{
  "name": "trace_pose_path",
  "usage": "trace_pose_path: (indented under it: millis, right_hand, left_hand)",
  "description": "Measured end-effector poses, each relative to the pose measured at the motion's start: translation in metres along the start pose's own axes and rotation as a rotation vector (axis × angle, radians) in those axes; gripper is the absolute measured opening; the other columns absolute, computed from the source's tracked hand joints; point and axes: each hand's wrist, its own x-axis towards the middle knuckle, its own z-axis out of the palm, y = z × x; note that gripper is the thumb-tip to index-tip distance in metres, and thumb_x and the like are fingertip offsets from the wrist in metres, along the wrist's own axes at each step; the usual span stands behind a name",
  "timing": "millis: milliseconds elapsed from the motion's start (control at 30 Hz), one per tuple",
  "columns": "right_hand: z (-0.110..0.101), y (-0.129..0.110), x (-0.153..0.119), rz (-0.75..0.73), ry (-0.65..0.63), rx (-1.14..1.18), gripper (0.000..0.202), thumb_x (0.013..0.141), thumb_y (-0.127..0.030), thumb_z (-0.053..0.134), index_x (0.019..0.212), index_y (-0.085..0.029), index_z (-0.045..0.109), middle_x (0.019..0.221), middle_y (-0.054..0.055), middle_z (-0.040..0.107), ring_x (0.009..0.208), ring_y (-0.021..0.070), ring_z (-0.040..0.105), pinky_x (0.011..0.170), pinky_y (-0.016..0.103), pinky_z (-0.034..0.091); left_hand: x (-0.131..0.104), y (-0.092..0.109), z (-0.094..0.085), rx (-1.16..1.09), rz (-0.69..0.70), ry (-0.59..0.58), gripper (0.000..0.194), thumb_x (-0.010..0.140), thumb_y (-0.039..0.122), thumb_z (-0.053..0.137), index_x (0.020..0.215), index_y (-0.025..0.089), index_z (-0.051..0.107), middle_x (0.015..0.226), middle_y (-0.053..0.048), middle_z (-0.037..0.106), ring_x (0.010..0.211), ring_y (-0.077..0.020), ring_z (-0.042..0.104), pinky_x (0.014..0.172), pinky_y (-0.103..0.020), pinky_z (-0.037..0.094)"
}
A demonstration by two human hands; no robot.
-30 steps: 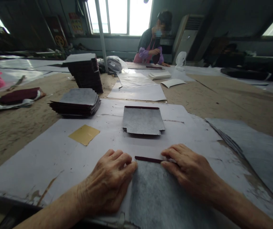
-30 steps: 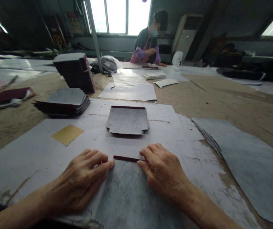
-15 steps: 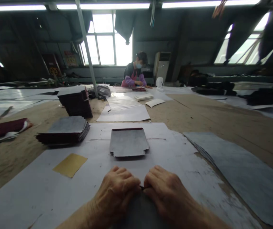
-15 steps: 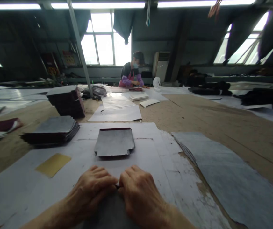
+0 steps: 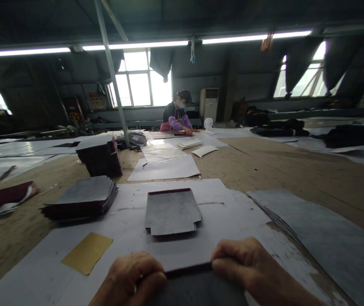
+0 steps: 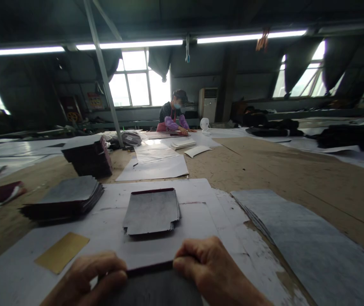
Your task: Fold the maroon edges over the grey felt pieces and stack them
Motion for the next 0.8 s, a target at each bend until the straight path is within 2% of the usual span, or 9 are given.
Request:
trace_pose_path:
  millis: [100,200,267,400,500,567,700,767,800]
  right_hand:
    - [-0.018,-0.016,0.027,0.013,0.023,0.159,0.022,0.074,-0.034,0.051,0.068,-0.015,0.059,0.053,-0.003,0.045,0.049,0.0076,0.039,0.048,0.019,0.03]
    - [-0.032,-0.024,0.071,-0.024,0.118,0.054,0.023,0.073,-0.036,0.052,0.071,-0.014,0.06,0.056,-0.002,0.049,0.049,0.008,0.042,0.047,0.02,0.034]
    - [-0.034,-0.022,0.104,-0.032,0.219,-0.064,0.02,0.074,-0.033,0.053,0.072,-0.014,0.061,0.057,-0.002,0.051,0.05,0.0088,0.045,0.048,0.02,0.036]
    - [-0.021,-0.007,0.154,-0.015,0.411,-0.302,0.013,0.078,-0.025,0.057,0.073,-0.014,0.061,0.062,0.0,0.055,0.06,0.0115,0.052,0.06,0.024,0.041]
    - [-0.011,0.007,0.169,-0.059,0.483,-0.504,0.018,0.084,-0.03,0.054,0.081,-0.014,0.059,0.076,0.001,0.059,0.072,0.013,0.055,0.07,0.03,0.045]
    - [-0.007,0.013,0.174,-0.109,0.502,-0.634,0.019,0.086,-0.032,0.053,0.083,-0.013,0.059,0.082,0.002,0.059,0.076,0.0132,0.056,0.07,0.03,0.046]
    - [0.002,0.011,0.181,-0.255,0.527,-0.961,0.017,0.088,-0.027,0.051,0.085,-0.012,0.058,0.08,0.002,0.059,0.07,0.0115,0.057,0.061,0.025,0.048]
    - [0.001,0.009,0.174,-0.365,0.498,-1.192,0.015,0.087,-0.027,0.054,0.087,-0.012,0.057,0.082,0.003,0.059,0.069,0.0115,0.057,0.058,0.024,0.048]
    - [-0.004,0.011,0.166,-0.431,0.448,-1.324,0.017,0.088,-0.028,0.051,0.086,-0.012,0.057,0.081,0.002,0.059,0.07,0.0118,0.057,0.058,0.024,0.048]
  left_hand:
    - [0.031,-0.001,-0.028,-0.007,-0.219,-0.051,0.025,0.082,0.036,0.047,0.074,0.021,0.065,0.059,0.003,0.059,0.055,-0.0108,0.054,0.051,-0.019,0.039]
    - [0.076,-0.019,-0.047,0.025,-0.32,-0.068,0.028,0.077,0.04,0.051,0.071,0.019,0.068,0.059,0.003,0.059,0.057,-0.0115,0.053,0.053,-0.02,0.037]
    - [0.104,-0.04,-0.047,0.107,-0.328,-0.029,0.027,0.075,0.04,0.053,0.071,0.019,0.069,0.06,0.002,0.061,0.059,-0.0123,0.054,0.054,-0.021,0.036]
    - [0.133,-0.078,-0.022,0.238,-0.347,0.086,0.021,0.074,0.032,0.054,0.071,0.018,0.07,0.064,-0.001,0.063,0.066,-0.0161,0.056,0.062,-0.025,0.037]
    - [0.134,-0.095,-0.002,0.311,-0.336,0.18,0.021,0.077,0.03,0.052,0.078,0.021,0.07,0.079,-0.003,0.066,0.078,-0.018,0.057,0.071,-0.027,0.039]
    - [0.13,-0.103,0.002,0.343,-0.325,0.218,0.02,0.079,0.03,0.052,0.077,0.022,0.07,0.082,-0.002,0.065,0.083,-0.0177,0.056,0.075,-0.027,0.04]
    - [0.122,-0.113,0.002,0.378,-0.299,0.264,0.018,0.082,0.031,0.054,0.077,0.019,0.067,0.085,-0.003,0.062,0.089,-0.0169,0.055,0.083,-0.03,0.042]
    - [0.127,-0.109,0.016,0.336,-0.259,0.272,0.02,0.085,0.033,0.053,0.088,0.016,0.062,0.095,-0.005,0.06,0.091,-0.0172,0.054,0.085,-0.035,0.043]
    - [0.134,-0.102,0.03,0.289,-0.226,0.265,0.022,0.086,0.034,0.051,0.094,0.015,0.06,0.1,-0.006,0.058,0.093,-0.0176,0.055,0.085,-0.037,0.045]
